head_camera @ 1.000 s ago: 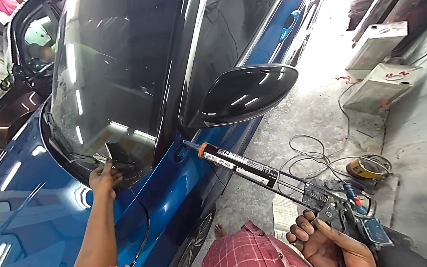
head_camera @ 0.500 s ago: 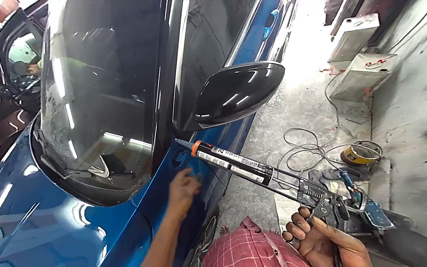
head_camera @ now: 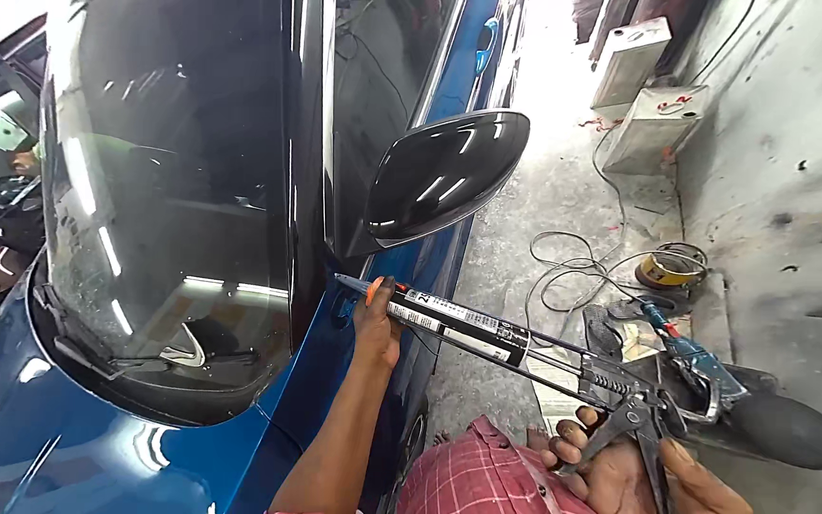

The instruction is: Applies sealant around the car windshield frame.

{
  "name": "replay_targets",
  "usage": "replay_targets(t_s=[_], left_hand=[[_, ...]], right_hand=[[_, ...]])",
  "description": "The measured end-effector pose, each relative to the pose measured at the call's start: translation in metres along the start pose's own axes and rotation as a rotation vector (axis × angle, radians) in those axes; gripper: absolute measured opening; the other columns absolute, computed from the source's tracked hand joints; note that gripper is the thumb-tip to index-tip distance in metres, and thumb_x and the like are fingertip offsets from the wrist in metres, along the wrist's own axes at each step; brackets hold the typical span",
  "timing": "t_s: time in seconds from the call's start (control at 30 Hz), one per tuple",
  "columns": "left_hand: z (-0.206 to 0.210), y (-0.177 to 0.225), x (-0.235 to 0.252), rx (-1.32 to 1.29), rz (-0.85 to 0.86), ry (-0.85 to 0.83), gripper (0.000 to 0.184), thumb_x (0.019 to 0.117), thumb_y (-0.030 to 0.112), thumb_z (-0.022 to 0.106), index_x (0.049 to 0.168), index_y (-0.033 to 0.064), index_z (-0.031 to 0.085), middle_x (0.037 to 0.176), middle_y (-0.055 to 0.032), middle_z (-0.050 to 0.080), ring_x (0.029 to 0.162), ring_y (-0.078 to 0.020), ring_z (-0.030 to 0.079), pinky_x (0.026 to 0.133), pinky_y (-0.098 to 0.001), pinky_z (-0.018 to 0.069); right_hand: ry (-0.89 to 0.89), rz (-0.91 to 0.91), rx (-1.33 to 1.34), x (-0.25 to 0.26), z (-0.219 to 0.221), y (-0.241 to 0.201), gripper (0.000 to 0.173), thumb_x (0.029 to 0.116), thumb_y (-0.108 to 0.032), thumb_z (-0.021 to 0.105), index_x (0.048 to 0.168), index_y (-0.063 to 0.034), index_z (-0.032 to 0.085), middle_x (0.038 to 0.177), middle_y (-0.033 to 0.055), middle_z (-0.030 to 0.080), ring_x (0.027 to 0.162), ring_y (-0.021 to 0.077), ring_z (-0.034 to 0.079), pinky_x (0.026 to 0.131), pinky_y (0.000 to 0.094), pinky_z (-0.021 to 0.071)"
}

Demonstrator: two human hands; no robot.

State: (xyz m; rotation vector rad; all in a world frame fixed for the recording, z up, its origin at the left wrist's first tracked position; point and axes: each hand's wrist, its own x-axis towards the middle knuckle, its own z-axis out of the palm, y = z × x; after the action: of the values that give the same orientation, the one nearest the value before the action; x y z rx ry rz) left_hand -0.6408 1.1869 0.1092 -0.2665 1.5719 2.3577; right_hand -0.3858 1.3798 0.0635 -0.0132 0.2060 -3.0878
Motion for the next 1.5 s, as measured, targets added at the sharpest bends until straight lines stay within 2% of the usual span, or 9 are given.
replay_targets(t_s=[0.07, 0.13, 0.2, 0.3, 0.4, 0.57, 1.03, 1.5], left_hand=[[-0.001, -0.001, -0.001, 0.009, 0.006, 0.006, 0.03, 0.102, 0.029, 0.063, 0.126, 0.0114, 0.06, 0.108, -0.0105, 0.069, 0.094, -0.0212, 0.07, 0.083, -0.0396, 0.0601], [-0.001, -0.001, -0.002, 0.027, 0.012, 0.021, 0.033, 0.1, 0.032, 0.066, 0.126, 0.0121, 0.061, 0.108, -0.0095, 0.07, 0.094, -0.0202, 0.07, 0.083, -0.0389, 0.0603], [-0.002, -0.001, -0.002, 0.031, 0.019, 0.041, 0.035, 0.0984, 0.032, 0.069, 0.125, 0.0115, 0.062, 0.109, -0.01, 0.07, 0.096, -0.0205, 0.07, 0.084, -0.0392, 0.0596], [-0.001, -0.004, 0.002, -0.013, 0.027, 0.06, 0.03, 0.1, 0.025, 0.067, 0.123, 0.0062, 0.061, 0.106, -0.0148, 0.07, 0.094, -0.0244, 0.07, 0.082, -0.0422, 0.0603], [-0.003, -0.004, 0.003, -0.011, 0.019, 0.043, 0.029, 0.1012, 0.024, 0.065, 0.124, 0.0056, 0.06, 0.106, -0.0157, 0.07, 0.095, -0.0253, 0.071, 0.083, -0.0431, 0.0603], [-0.004, -0.002, 0.007, -0.008, 0.04, 0.008, 0.026, 0.102, 0.023, 0.063, 0.121, 0.0056, 0.061, 0.106, -0.0146, 0.07, 0.094, -0.0235, 0.07, 0.082, -0.0406, 0.0598], [-0.005, 0.0, 0.009, 0.009, 0.041, 0.014, 0.029, 0.1022, 0.024, 0.063, 0.124, 0.0048, 0.06, 0.106, -0.0153, 0.07, 0.095, -0.0242, 0.07, 0.083, -0.0422, 0.06], [-0.004, -0.002, 0.007, -0.012, 0.055, 0.009, 0.029, 0.1012, 0.023, 0.064, 0.123, 0.0052, 0.06, 0.107, -0.0155, 0.07, 0.096, -0.024, 0.07, 0.084, -0.0411, 0.0597]], right_hand=[[-0.006, 0.021, 0.022, -0.005, 0.0, 0.003, 0.053, 0.0901, -0.046, 0.07, 0.129, -0.0108, 0.068, 0.123, 0.0162, 0.067, 0.119, 0.0339, 0.062, 0.11, 0.0524, 0.0448], [-0.002, 0.054, 0.072, -0.008, 0.007, 0.003, 0.053, 0.0901, -0.045, 0.071, 0.13, -0.0101, 0.068, 0.128, 0.018, 0.067, 0.126, 0.036, 0.06, 0.114, 0.0521, 0.0417], [0.037, 0.067, 0.105, -0.009, 0.011, 0.006, 0.046, 0.0904, -0.039, 0.072, 0.125, -0.0085, 0.069, 0.117, 0.0159, 0.069, 0.117, 0.034, 0.064, 0.111, 0.0528, 0.0452], [0.117, 0.069, 0.095, -0.008, 0.01, 0.009, 0.024, 0.0925, -0.027, 0.072, 0.108, -0.0078, 0.072, 0.094, 0.0095, 0.069, 0.095, 0.0268, 0.07, 0.098, 0.0499, 0.0544], [0.159, 0.06, 0.052, -0.006, 0.012, 0.011, 0.019, 0.0937, -0.026, 0.071, 0.1, -0.0087, 0.073, 0.086, 0.008, 0.068, 0.087, 0.0246, 0.07, 0.091, 0.0471, 0.0576], [0.208, 0.051, 0.013, -0.003, 0.014, 0.014, 0.019, 0.0952, -0.028, 0.069, 0.095, -0.01, 0.073, 0.081, 0.0058, 0.067, 0.081, 0.0221, 0.07, 0.087, 0.045, 0.0592], [0.213, 0.076, -0.004, 0.002, 0.012, 0.01, 0.021, 0.096, -0.032, 0.068, 0.093, -0.0121, 0.073, 0.079, 0.004, 0.067, 0.08, 0.0201, 0.07, 0.084, 0.0433, 0.0598], [0.202, 0.085, 0.01, 0.001, 0.011, 0.008, 0.02, 0.096, -0.029, 0.068, 0.092, -0.0105, 0.073, 0.078, 0.0043, 0.067, 0.078, 0.0204, 0.071, 0.082, 0.0432, 0.0605]])
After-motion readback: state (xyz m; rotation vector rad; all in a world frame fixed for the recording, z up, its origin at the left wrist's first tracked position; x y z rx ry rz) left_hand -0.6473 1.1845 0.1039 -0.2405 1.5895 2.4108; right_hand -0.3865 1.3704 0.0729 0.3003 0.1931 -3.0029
